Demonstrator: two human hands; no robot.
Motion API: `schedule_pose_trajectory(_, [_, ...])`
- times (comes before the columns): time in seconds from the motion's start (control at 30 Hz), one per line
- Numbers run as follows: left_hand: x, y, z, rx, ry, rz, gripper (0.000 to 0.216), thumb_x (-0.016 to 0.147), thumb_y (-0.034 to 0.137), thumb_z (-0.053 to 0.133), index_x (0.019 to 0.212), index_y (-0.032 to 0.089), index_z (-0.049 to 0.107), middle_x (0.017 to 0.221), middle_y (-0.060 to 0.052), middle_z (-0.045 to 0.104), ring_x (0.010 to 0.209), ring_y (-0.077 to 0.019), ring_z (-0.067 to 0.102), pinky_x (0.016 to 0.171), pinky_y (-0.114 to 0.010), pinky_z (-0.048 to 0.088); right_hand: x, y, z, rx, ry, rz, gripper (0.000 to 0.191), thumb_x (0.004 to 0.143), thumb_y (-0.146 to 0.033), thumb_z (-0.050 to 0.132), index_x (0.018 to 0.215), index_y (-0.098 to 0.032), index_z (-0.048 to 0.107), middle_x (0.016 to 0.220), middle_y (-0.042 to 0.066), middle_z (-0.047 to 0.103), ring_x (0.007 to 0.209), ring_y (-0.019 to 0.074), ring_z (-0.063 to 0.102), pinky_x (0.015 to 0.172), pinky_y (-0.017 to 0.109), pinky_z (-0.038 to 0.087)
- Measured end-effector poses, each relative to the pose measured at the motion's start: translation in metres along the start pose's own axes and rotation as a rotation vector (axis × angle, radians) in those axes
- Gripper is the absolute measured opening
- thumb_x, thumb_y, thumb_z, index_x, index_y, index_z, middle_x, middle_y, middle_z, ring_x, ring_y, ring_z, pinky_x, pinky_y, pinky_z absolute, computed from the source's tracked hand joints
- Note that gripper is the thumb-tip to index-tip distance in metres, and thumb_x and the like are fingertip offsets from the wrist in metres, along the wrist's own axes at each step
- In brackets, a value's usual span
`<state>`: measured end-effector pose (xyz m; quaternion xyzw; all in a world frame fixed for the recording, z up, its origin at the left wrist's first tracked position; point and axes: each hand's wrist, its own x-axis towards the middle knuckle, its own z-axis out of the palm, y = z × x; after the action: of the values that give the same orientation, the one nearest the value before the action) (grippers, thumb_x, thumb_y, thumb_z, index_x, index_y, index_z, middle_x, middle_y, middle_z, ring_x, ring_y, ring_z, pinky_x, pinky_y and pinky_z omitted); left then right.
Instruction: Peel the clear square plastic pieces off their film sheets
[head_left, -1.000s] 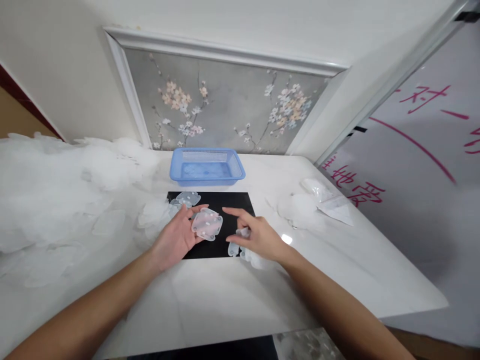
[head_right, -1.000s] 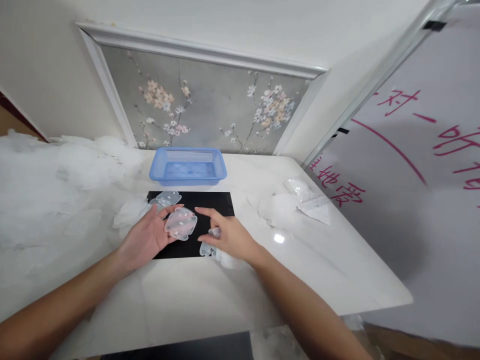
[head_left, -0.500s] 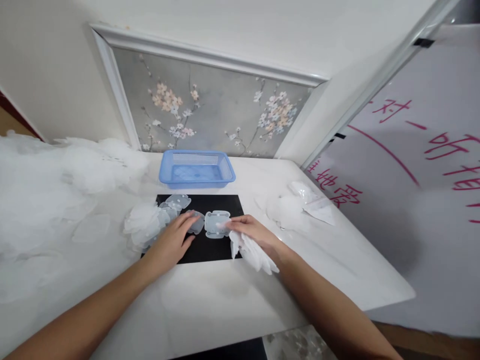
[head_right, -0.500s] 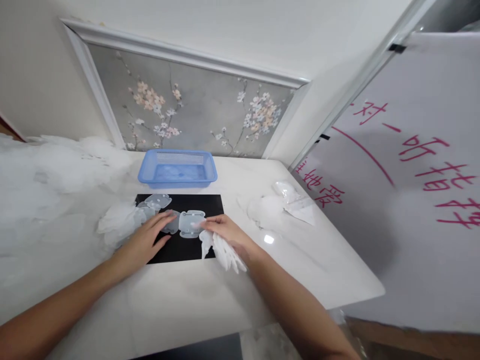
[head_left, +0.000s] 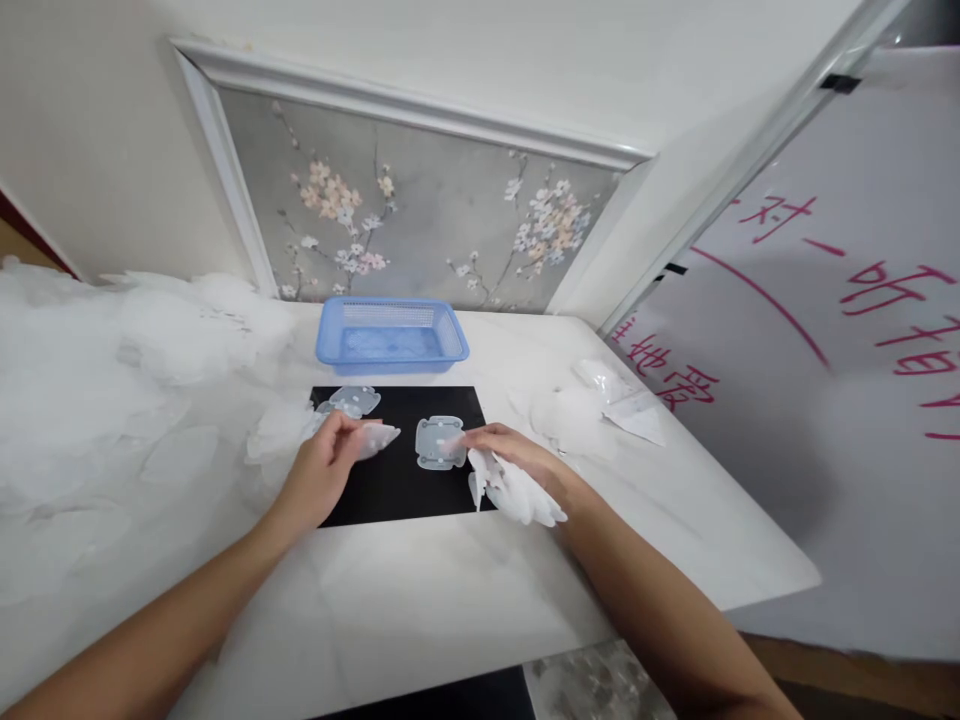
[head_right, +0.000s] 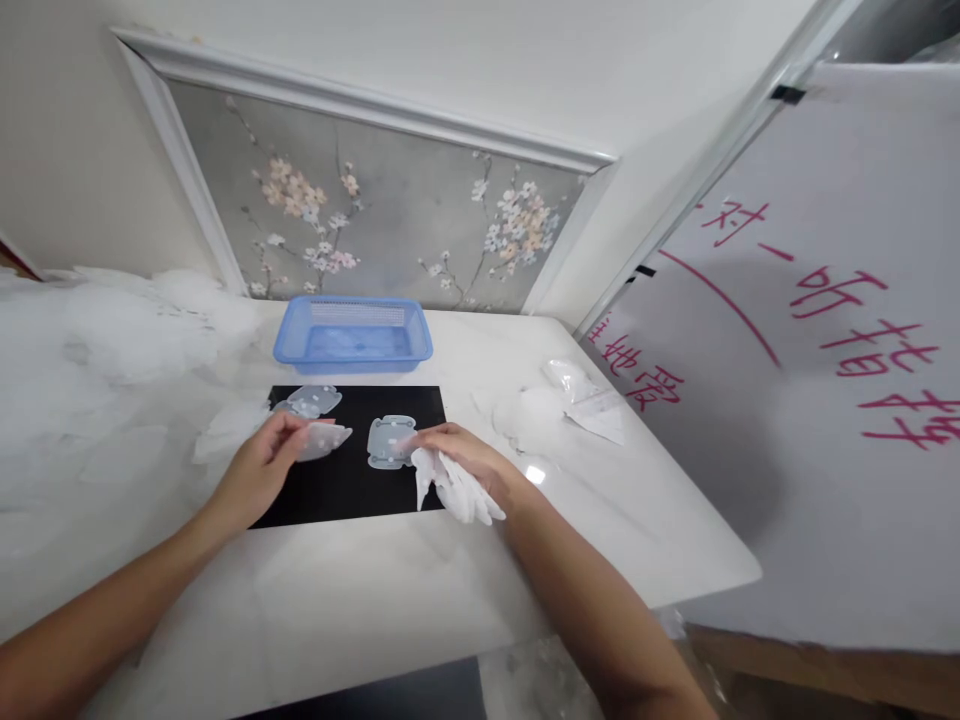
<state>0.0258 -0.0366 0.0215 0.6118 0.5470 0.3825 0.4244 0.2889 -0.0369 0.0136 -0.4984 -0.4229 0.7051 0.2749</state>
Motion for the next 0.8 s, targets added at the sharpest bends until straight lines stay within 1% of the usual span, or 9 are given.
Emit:
schedule_pose_trajectory(0.07, [0.002,-0.002,0.001,-0.230,0.012,-0.118,0.029,0.081,0.049,0.059,0.076,0.022,0.049,0.100,-0.005,0.074,0.093,-0.0227,0.065,0.077,-0.032,0.049,-0.001,-0.001,0.001,0.000,0.003,0.003,0.030,0.075,-0.034,0.064,0.092,-0.012,0.074,0.044,-0.004,0.052,0.038,0.0070,0.042,0.039,0.020,0.031])
schedule_pose_trajectory(0.1, [0.003,-0.003,0.001,-0.355,-0.005,-0.187,0.030,0.080,0.050,0.062,0.077,0.022,0.049,0.098,-0.006,0.074,0.092,-0.0232,0.066,0.076,-0.032,0.050,-0.002,-0.001,0.002,0.001,0.007,0.004,0.029,0.075,-0.034,0.064,0.091,-0.012,0.074,0.044,-0.004,0.052,0.037,0.0071,0.042,0.039,0.020,0.031])
schedule_pose_trajectory(0.17, [0.003,-0.003,0.002,-0.566,-0.061,-0.306,0.028,0.079,0.045,0.066,0.081,0.021,0.051,0.099,-0.008,0.074,0.093,-0.0245,0.068,0.078,-0.035,0.053,-0.002,-0.001,0.002,0.004,0.014,-0.001,0.027,0.074,-0.033,0.063,0.088,-0.012,0.074,0.043,-0.004,0.052,0.037,0.0071,0.041,0.039,0.020,0.031])
schedule_pose_trajectory(0.23, [0.003,0.000,0.003,-0.688,-0.123,-0.385,0.021,0.083,0.038,0.063,0.088,0.019,0.054,0.105,-0.010,0.073,0.096,-0.0251,0.069,0.082,-0.038,0.054,-0.002,-0.002,0.003,0.002,0.018,-0.011,0.025,0.074,-0.032,0.063,0.085,-0.013,0.074,0.043,-0.004,0.052,0.037,0.0072,0.041,0.039,0.020,0.032])
schedule_pose_trajectory(0.3, [0.002,0.004,0.004,-0.751,-0.170,-0.457,0.018,0.089,0.035,0.055,0.093,0.018,0.056,0.111,-0.013,0.071,0.098,-0.0253,0.068,0.084,-0.039,0.054,-0.001,-0.002,0.002,-0.002,0.017,-0.010,0.021,0.073,-0.033,0.064,0.079,-0.014,0.072,0.043,-0.004,0.052,0.037,0.0074,0.041,0.039,0.021,0.032])
schedule_pose_trajectory(0.37, [0.001,0.007,0.005,-0.806,-0.211,-0.506,0.024,0.093,0.036,0.047,0.098,0.016,0.057,0.115,-0.015,0.070,0.100,-0.0261,0.068,0.085,-0.042,0.055,0.000,-0.002,0.001,-0.003,0.018,0.004,0.019,0.072,-0.033,0.065,0.071,-0.015,0.069,0.044,-0.004,0.052,0.037,0.0076,0.042,0.039,0.021,0.031])
schedule_pose_trajectory(0.47, [0.002,0.006,0.007,-0.867,-0.262,-0.522,0.033,0.094,0.043,0.045,0.108,0.016,0.056,0.119,-0.017,0.067,0.103,-0.0286,0.067,0.089,-0.047,0.054,0.002,0.000,-0.001,-0.002,0.018,0.015,0.020,0.071,-0.034,0.067,0.063,-0.016,0.064,0.045,-0.004,0.051,0.038,0.0072,0.040,0.038,0.021,0.030])
schedule_pose_trajectory(0.67, [0.004,0.000,0.007,-0.878,-0.285,-0.531,0.038,0.094,0.044,0.044,0.115,0.014,0.054,0.120,-0.019,0.066,0.106,-0.0304,0.066,0.092,-0.049,0.051,0.007,0.006,-0.003,0.018,-0.012,-0.016,0.023,0.068,-0.036,0.070,0.061,-0.018,0.058,0.046,-0.005,0.050,0.039,0.0070,0.041,0.039,0.021,0.033])
schedule_pose_trajectory(0.8, [0.003,0.002,0.006,-0.877,-0.299,-0.530,0.040,0.094,0.045,0.043,0.114,0.014,0.055,0.119,-0.018,0.067,0.106,-0.0307,0.066,0.092,-0.049,0.051,0.008,0.006,-0.004,0.004,-0.037,-0.015,0.021,0.068,-0.036,0.071,0.068,-0.017,0.063,0.048,-0.006,0.051,0.040,0.0069,0.041,0.040,0.021,0.034])
